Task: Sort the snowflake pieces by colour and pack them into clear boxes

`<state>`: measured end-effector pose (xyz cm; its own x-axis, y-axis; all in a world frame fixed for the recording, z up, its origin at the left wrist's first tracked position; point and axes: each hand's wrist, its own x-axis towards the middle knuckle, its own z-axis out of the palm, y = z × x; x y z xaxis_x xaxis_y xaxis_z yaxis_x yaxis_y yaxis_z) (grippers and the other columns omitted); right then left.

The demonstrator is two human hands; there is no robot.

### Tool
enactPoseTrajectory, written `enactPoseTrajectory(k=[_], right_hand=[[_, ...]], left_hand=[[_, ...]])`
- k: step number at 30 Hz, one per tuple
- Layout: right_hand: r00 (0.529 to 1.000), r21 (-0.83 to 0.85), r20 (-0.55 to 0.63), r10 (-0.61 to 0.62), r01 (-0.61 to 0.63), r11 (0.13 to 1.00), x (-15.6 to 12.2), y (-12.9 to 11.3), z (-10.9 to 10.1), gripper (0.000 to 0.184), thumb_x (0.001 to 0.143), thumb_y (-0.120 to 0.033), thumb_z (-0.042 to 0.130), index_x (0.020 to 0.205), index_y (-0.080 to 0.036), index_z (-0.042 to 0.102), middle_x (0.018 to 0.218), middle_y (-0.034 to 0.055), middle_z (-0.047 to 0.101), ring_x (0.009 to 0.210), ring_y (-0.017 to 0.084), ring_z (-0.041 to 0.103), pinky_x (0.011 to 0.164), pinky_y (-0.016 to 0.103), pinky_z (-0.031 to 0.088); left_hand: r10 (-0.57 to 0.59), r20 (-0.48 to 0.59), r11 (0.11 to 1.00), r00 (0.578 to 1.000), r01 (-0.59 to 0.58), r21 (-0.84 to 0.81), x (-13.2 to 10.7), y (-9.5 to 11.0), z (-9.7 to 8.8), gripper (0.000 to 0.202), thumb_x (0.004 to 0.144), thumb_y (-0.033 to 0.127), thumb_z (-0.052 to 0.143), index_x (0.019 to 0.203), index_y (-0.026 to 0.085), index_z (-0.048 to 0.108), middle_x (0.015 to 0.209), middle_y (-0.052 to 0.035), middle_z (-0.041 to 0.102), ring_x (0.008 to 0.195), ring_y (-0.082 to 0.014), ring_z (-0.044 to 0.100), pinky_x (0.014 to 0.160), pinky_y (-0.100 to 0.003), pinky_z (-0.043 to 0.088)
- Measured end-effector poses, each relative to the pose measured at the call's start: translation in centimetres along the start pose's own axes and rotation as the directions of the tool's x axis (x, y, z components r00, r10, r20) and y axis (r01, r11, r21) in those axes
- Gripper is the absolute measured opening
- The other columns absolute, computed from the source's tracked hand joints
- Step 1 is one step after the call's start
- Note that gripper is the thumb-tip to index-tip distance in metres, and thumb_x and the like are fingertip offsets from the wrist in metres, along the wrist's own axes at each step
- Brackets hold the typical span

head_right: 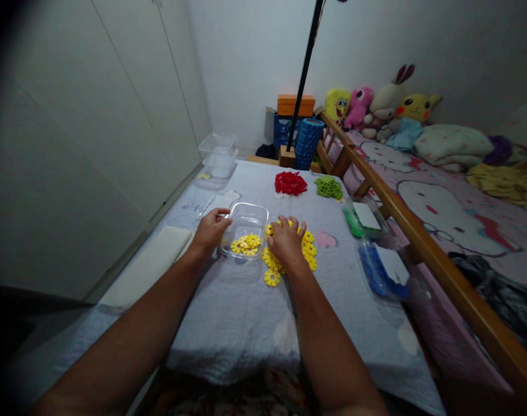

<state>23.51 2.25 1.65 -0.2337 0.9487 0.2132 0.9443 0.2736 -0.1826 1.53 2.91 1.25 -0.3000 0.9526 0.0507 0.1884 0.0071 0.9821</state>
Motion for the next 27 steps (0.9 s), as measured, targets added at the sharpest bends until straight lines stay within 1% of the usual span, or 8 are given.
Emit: enactPoseTrajectory(k=[5, 10, 13, 15, 17, 19, 22, 27], right_hand=[[1.0, -0.02, 0.01, -0.006, 0.006, 1.0, 0.1, 0.0, -0.1, 0.024, 0.09, -0.026, 0.06, 0.109, -0.024, 0.076, 0.145, 0.0128, 0.058, 0.138, 0.04, 0.037, 0.113, 0.071, 0.019], [1.0, -0.008, -0.007, 0.015, -0.015, 1.0, 0.4, 0.2, -0.2, 0.024, 0.095, -0.024, 0.054, 0.099, -0.026, 0.077, 0.136, 0.0087, 0.065, 0.134, 0.035, 0.041, 0.115, 0.066, 0.017], [0.999, -0.001, 0.027, 0.019, -0.019, 1.0, 0.5, 0.2, -0.2, 0.024, 0.095, -0.028, 0.054, 0.106, -0.025, 0.076, 0.134, 0.009, 0.066, 0.132, 0.033, 0.042, 0.116, 0.065, 0.017], [0.999, 0.002, 0.052, 0.011, -0.012, 1.0, 0.5, 0.1, -0.2, 0.029, 0.094, -0.032, 0.056, 0.116, -0.024, 0.073, 0.138, 0.0107, 0.063, 0.134, 0.034, 0.041, 0.116, 0.065, 0.017], [0.997, -0.011, 0.073, 0.005, -0.004, 1.0, 0.5, -0.1, -0.2, 0.034, 0.093, -0.035, 0.056, 0.121, -0.023, 0.071, 0.144, 0.0123, 0.059, 0.137, 0.036, 0.038, 0.116, 0.066, 0.016], [0.996, -0.032, 0.094, 0.005, -0.002, 0.999, 0.5, -0.3, -0.2, 0.034, 0.093, -0.035, 0.055, 0.12, -0.022, 0.071, 0.147, 0.0129, 0.057, 0.138, 0.037, 0.036, 0.116, 0.066, 0.015], [0.994, -0.047, 0.107, 0.016, -0.01, 0.999, 0.5, -0.4, -0.1, 0.03, 0.094, -0.033, 0.055, 0.114, -0.021, 0.073, 0.144, 0.0124, 0.059, 0.138, 0.036, 0.037, 0.116, 0.064, 0.016], [0.998, -0.051, 0.061, 0.007, -0.004, 0.999, 0.4, -0.2, 0.1, 0.023, 0.096, -0.029, 0.055, 0.105, -0.024, 0.076, 0.14, 0.0108, 0.061, 0.135, 0.034, 0.039, 0.115, 0.064, 0.018]], left_hand=[[-0.006, -0.002, 1.0, 1.0, 0.006, 0.0, 0.1, -0.1, -0.1, 0.037, 0.068, 0.033, 0.064, 0.101, 0.016, 0.065, 0.057, 0.0072, 0.043, 0.053, -0.0124, 0.04, 0.052, -0.025, 0.03], [-0.012, -0.012, 1.0, 1.0, 0.012, -0.003, 0.5, -0.5, -0.2, 0.039, 0.067, 0.034, 0.064, 0.102, 0.017, 0.066, 0.058, 0.0067, 0.044, 0.053, -0.0126, 0.041, 0.052, -0.024, 0.029], [-0.012, -0.021, 1.0, 1.0, 0.012, -0.001, 0.7, -0.8, -0.3, 0.04, 0.066, 0.034, 0.064, 0.102, 0.017, 0.066, 0.058, 0.0066, 0.044, 0.053, -0.0126, 0.04, 0.051, -0.024, 0.028], [-0.008, -0.019, 1.0, 1.0, 0.008, 0.004, 0.8, -1.0, -0.3, 0.04, 0.066, 0.034, 0.064, 0.102, 0.017, 0.066, 0.059, 0.0062, 0.045, 0.054, -0.0127, 0.041, 0.051, -0.024, 0.029], [-0.004, -0.02, 1.0, 1.0, 0.004, 0.01, 0.8, -1.0, -0.3, 0.04, 0.067, 0.034, 0.064, 0.102, 0.017, 0.066, 0.059, 0.006, 0.045, 0.054, -0.0129, 0.042, 0.052, -0.024, 0.029], [-0.006, -0.021, 1.0, 1.0, 0.007, 0.014, 0.9, -1.1, -0.3, 0.04, 0.066, 0.035, 0.064, 0.102, 0.017, 0.066, 0.058, 0.006, 0.045, 0.054, -0.0131, 0.042, 0.052, -0.025, 0.03], [-0.014, -0.021, 1.0, 1.0, 0.014, 0.007, 0.9, -1.1, -0.3, 0.04, 0.066, 0.035, 0.064, 0.102, 0.017, 0.067, 0.059, 0.0059, 0.045, 0.054, -0.0132, 0.042, 0.052, -0.025, 0.03], [-0.01, -0.018, 1.0, 1.0, 0.01, 0.007, 1.0, -1.2, -0.3, 0.041, 0.066, 0.035, 0.064, 0.102, 0.016, 0.067, 0.059, 0.0056, 0.046, 0.055, -0.0134, 0.043, 0.052, -0.025, 0.03]])
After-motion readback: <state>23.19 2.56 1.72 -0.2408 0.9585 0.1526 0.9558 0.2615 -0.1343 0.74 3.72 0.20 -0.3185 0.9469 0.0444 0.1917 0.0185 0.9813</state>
